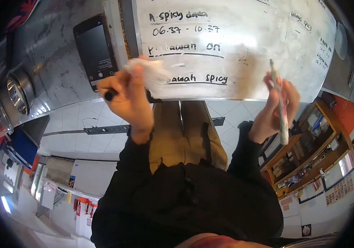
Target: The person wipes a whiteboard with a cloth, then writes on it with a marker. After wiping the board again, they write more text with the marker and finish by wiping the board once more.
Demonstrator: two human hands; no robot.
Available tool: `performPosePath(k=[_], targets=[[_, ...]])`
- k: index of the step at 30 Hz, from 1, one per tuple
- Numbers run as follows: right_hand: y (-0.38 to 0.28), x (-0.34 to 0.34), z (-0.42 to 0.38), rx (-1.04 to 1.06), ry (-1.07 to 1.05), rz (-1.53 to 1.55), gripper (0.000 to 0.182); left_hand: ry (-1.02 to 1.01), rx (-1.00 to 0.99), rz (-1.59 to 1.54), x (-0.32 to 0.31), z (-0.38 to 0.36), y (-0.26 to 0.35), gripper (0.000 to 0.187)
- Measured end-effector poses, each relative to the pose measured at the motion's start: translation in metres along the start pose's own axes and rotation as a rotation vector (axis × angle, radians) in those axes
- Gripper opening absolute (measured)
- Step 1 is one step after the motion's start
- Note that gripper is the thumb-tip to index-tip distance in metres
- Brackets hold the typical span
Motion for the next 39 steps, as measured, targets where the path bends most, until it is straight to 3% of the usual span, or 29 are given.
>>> performPosePath(k=[1, 2, 4, 6, 7, 10, 11, 12, 14, 18, 19, 24, 27, 34, 39], targets=[[-0.004, -0.004, -0.012, -0.055, -0.035, 0.32, 0.028, -0.057, 0.027, -0.021, -0.011, -0.01, 0.005, 0.039], [0.0, -0.002, -0.021, 0.041, -0.182, 0.399, 0.035, -0.166, 0.054, -0.009, -0.018, -0.021, 0.003, 0.041], [-0.02, -0.003, -0.028, 0.199, -0.424, 0.353, 0.031, -0.351, 0.09, -0.033, -0.043, -0.038, 0.006, 0.042], [-0.027, -0.017, -0.033, 0.248, -0.341, 0.323, 0.027, -0.426, 0.224, -0.003, -0.057, -0.049, 0.003, 0.039], [-0.028, -0.018, -0.034, 0.294, -0.258, 0.294, 0.026, -0.385, 0.307, -0.176, -0.062, -0.055, -0.003, 0.036], [-0.017, -0.005, -0.04, 0.114, -0.406, 0.244, 0.041, -0.537, 0.361, -0.059, -0.069, -0.064, -0.011, 0.033], [-0.011, -0.002, -0.041, 0.11, -0.39, 0.18, 0.038, -0.514, 0.396, -0.13, -0.07, -0.065, -0.016, 0.033], [-0.007, 0.0, -0.035, 0.108, -0.39, 0.181, 0.038, -0.513, 0.397, -0.128, -0.069, -0.063, -0.016, 0.033], [-0.001, 0.0, -0.018, 0.252, -0.302, -0.121, 0.038, -0.692, 0.224, 0.132, -0.07, -0.055, -0.007, 0.041], [0.02, -0.018, -0.003, 0.232, -0.298, -0.314, 0.025, -0.506, 0.02, 0.162, -0.049, -0.036, -0.005, 0.042], [0.026, -0.027, -0.003, 0.18, -0.293, -0.231, 0.02, -0.505, 0.019, 0.163, -0.046, -0.032, -0.004, 0.042], [0.017, -0.051, 0.011, 0.209, -0.263, -0.198, 0.02, -0.433, -0.017, 0.224, -0.036, -0.026, 0.0, 0.043], [0.017, -0.04, 0.001, 0.191, -0.37, -0.236, 0.019, -0.462, -0.079, 0.283, -0.034, -0.027, 0.005, 0.043], [0.019, -0.043, 0.01, 0.202, -0.26, -0.28, 0.017, -0.462, -0.035, 0.22, -0.038, -0.042, 0.001, 0.043], [0.014, -0.035, -0.002, 0.11, -0.343, -0.224, 0.015, -0.519, 0.032, 0.145, -0.04, -0.054, 0.0, 0.043]])
Point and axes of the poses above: each hand's wrist, its own z-axis towards the middle knuckle, its own x-axis out of the back of the hand, y = z × x, the point moved 4 cm from there along z, towards the middle knuckle, and after that the axes turned 13 degrees about -z, right-handed, at the moved point
